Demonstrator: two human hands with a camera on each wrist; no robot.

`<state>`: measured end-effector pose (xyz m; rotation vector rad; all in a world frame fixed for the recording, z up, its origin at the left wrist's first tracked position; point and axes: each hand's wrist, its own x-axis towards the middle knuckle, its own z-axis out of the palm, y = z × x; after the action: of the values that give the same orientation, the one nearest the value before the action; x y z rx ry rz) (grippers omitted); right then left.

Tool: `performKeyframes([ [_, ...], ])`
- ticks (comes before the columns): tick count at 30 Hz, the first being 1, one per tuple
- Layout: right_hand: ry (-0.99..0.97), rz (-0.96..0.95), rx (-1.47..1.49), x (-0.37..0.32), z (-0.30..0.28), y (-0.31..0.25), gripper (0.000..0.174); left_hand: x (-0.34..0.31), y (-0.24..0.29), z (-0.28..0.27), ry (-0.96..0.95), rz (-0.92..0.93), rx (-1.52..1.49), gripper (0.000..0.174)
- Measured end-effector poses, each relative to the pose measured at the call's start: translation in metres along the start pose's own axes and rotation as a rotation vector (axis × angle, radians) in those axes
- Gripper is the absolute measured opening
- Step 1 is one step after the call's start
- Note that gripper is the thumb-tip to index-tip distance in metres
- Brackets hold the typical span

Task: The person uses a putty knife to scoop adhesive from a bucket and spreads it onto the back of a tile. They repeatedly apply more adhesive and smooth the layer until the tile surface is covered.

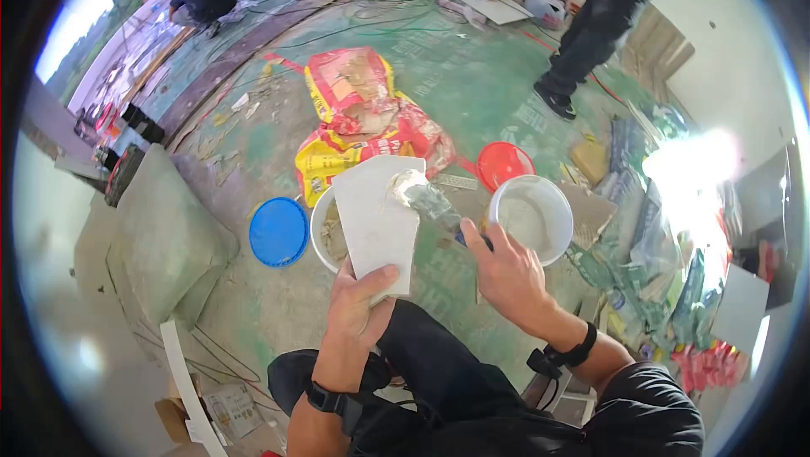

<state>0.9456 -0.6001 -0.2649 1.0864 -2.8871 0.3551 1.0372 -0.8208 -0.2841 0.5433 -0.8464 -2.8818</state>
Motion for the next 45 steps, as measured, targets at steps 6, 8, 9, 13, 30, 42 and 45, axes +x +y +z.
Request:
performKeyframes([
  [6, 0.003, 0.088, -0.008, -0.043, -0.004, 0.009, 0.066, 0.004, -0.030, 0.009, 0.005, -0.039, 0.045, 0.057],
  [8, -0.027, 0.127, 0.001, -0.058, -0.009, 0.012, 0.067, 0.003, -0.040, 0.014, 0.006, -0.067, 0.058, 0.056],
  [9, -0.063, 0.144, 0.004, -0.066, -0.012, 0.014, 0.068, 0.002, -0.045, 0.017, 0.016, -0.079, 0.057, 0.054],
  [13, -0.060, 0.197, 0.050, -0.101, -0.018, 0.024, 0.070, -0.004, -0.067, 0.030, 0.013, -0.121, 0.088, 0.052],
  [30, 0.104, 0.494, 0.048, -0.287, -0.034, 0.059, 0.065, -0.041, -0.205, 0.067, -0.130, -0.372, 0.115, 0.044],
  [42, 0.313, 0.364, 0.755, -0.326, -0.079, 0.135, 0.024, -0.072, -0.231, 0.092, -0.283, -0.471, 0.213, 0.046],
  [45, -0.041, 0.582, 1.166, -0.316, -0.092, 0.160, 0.041, -0.085, -0.232, 0.100, -0.284, -0.494, 0.187, 0.046],
])
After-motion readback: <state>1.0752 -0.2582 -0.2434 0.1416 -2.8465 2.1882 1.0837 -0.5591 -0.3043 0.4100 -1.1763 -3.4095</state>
